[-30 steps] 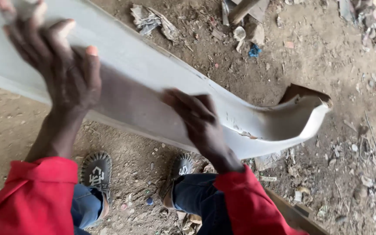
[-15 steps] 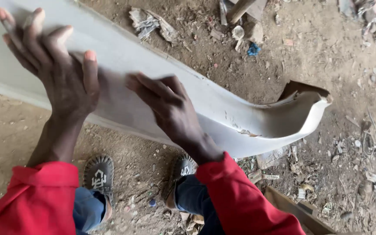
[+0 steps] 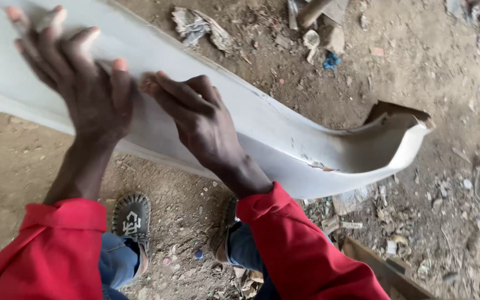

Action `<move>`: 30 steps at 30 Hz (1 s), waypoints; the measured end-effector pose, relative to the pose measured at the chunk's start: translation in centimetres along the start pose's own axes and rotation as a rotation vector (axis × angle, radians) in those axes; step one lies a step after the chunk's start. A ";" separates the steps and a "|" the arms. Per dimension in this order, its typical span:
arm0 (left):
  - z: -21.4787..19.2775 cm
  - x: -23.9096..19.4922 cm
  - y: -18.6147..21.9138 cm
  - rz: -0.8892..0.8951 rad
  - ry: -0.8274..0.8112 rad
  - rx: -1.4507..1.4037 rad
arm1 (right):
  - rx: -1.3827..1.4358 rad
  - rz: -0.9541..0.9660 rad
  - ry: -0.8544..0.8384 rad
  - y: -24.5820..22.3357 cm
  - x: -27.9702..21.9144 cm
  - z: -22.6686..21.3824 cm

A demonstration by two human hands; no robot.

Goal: Sanding a car bumper with sandpaper to prepare it for painting

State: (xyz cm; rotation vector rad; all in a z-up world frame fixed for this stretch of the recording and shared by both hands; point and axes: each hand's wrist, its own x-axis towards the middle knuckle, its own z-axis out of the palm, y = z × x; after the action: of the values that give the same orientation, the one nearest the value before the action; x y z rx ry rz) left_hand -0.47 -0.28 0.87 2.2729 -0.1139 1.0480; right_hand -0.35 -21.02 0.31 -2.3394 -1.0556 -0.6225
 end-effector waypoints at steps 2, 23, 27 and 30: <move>0.3 0.0 0.5 -0.007 -0.021 -0.006 | 0.027 0.017 -0.058 0.3 -2.1 -3.7; 0.7 -0.4 -0.3 -0.056 -0.012 0.006 | 0.033 0.026 -0.091 -1.4 -5.3 -8.2; 1.0 -0.5 -0.6 -0.045 0.027 -0.012 | -0.084 0.090 -0.002 -0.8 -8.4 -7.9; 0.4 -0.2 0.0 -0.075 0.004 -0.022 | -0.006 0.116 -0.025 -1.4 -4.1 -5.6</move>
State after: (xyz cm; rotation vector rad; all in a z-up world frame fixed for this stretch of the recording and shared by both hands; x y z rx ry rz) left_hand -0.35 -0.53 0.51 2.2379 -0.0372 1.0074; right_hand -5.04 -25.86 2.62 -2.4001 -0.9223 -0.5546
